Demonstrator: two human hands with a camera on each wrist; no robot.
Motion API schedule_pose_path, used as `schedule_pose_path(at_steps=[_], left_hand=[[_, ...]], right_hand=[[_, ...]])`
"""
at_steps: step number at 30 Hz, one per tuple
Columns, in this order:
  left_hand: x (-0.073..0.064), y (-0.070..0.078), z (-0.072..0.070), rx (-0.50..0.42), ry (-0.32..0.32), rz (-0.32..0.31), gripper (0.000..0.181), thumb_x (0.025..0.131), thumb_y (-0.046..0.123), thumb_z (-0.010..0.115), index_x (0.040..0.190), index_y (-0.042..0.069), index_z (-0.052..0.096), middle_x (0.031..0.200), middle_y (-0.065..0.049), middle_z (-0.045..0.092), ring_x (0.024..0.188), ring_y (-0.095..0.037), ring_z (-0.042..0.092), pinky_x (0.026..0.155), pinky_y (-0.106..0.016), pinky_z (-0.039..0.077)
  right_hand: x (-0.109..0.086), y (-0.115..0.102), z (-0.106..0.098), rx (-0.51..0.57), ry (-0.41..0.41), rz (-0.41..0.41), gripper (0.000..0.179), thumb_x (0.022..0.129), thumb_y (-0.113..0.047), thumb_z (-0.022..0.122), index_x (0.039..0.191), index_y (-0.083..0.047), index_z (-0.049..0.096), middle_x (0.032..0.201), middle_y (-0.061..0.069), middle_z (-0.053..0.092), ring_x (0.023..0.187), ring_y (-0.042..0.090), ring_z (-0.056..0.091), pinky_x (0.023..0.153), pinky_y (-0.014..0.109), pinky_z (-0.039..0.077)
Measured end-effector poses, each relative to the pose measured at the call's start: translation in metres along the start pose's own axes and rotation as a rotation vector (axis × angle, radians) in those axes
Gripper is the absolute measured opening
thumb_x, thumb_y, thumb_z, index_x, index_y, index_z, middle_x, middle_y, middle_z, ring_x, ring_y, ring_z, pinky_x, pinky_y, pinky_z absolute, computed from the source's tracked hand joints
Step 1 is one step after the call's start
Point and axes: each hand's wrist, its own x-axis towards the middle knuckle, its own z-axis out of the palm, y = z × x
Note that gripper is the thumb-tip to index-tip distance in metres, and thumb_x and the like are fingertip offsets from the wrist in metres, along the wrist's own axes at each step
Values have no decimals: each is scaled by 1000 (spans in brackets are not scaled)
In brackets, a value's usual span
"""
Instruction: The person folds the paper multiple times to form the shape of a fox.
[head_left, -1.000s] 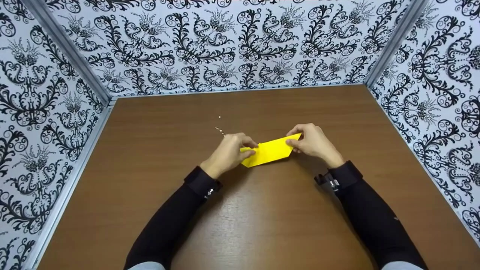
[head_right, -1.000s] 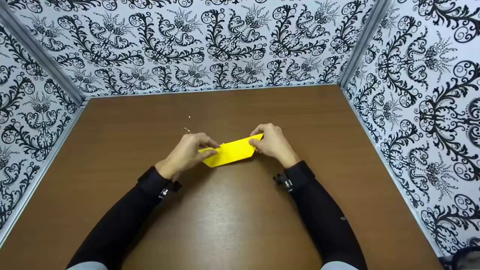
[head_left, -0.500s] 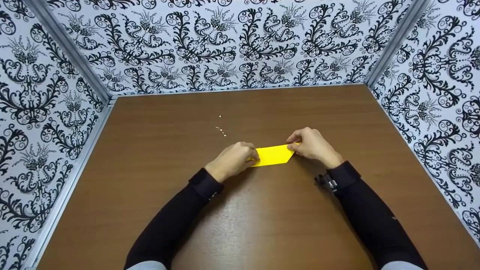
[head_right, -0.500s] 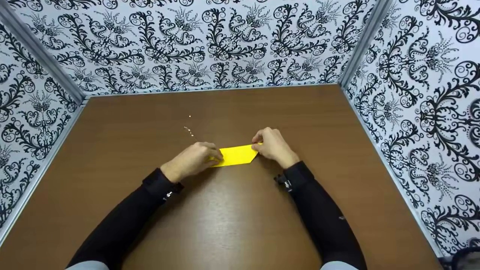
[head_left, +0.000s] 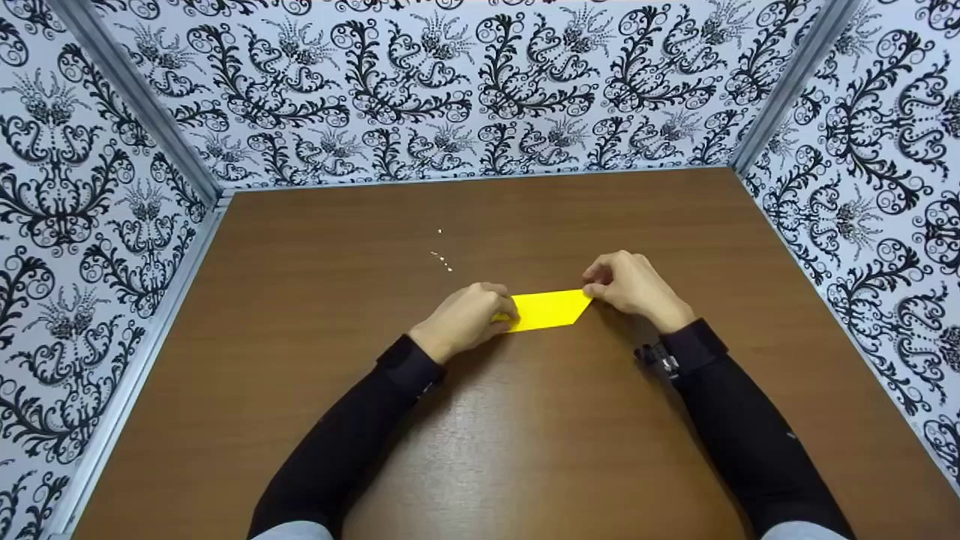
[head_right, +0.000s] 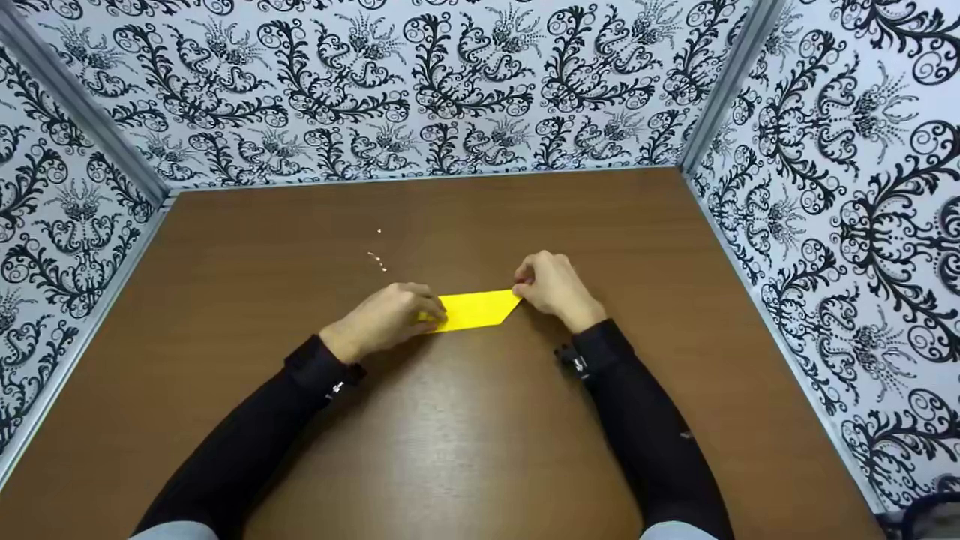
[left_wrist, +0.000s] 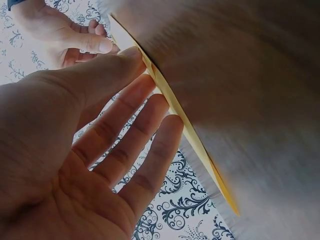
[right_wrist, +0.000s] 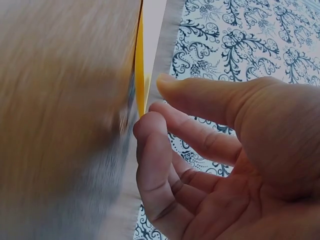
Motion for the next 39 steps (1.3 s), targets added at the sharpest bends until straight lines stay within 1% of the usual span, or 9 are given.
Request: schedule_pose_path(at_steps=[5,9,12,16,24,28,32,35,39], left_hand=[[0,-1,1,7,0,-1,14,104,11,90,117,9,91,124,-9,86,116,-29,83,103,-43,70],[1,-1,1,14,-6,-7,14,104,13,89,118,10,92,124,-8,86,116,-29,83,104,-42,70],[1,-1,2,23,-3,-4,14,104,13,90,117,10,92,124,-8,86,115,-29,83,103,-42,70],[1,0,4,37,5,0,13,103,11,90,115,9,92,121,-9,86,112,-28,84,101,-42,71],[3,3,5,31,30,13,6,104,6,88,108,6,91,112,-12,87,104,-30,85,94,-43,72],[4,6,4,49,16,20,5,106,5,85,104,6,89,117,-13,88,109,-33,86,98,-45,72],[4,7,2,83,7,37,12,109,5,81,98,7,87,123,-12,89,117,-35,85,102,-47,71],[4,7,2,95,12,51,16,109,3,80,94,7,85,121,-12,89,117,-35,85,101,-47,71],[4,5,2,96,17,58,17,108,2,80,93,6,85,119,-12,89,116,-35,86,101,-47,71]], right_hand=[[-1,1,0,-40,-3,5,25,108,-18,85,127,-1,86,117,21,86,97,33,75,85,41,61],[-1,0,1,-65,0,4,21,107,-17,87,120,0,87,114,21,86,96,33,74,88,45,61],[-2,-1,2,-69,-6,10,18,107,-17,87,115,-1,87,110,20,84,93,32,70,86,44,58],[-2,-3,3,-61,-12,22,14,107,-15,87,111,-2,86,108,19,82,90,30,66,83,40,55],[-3,-6,-1,-31,7,5,9,106,-12,87,106,-3,87,100,15,81,86,27,67,80,36,54],[-7,-11,-3,-15,15,-12,8,105,-10,87,107,-2,89,100,17,84,83,26,70,77,33,55],[-12,-18,-5,-19,20,-34,10,106,-9,86,111,-2,90,103,17,87,83,26,73,76,31,57],[-17,-24,-7,-19,34,-55,9,106,-9,85,111,-3,91,103,15,87,83,25,74,77,32,58],[-23,-34,-7,-14,49,-87,8,106,-10,86,108,-4,91,101,14,87,83,25,74,77,32,60]])
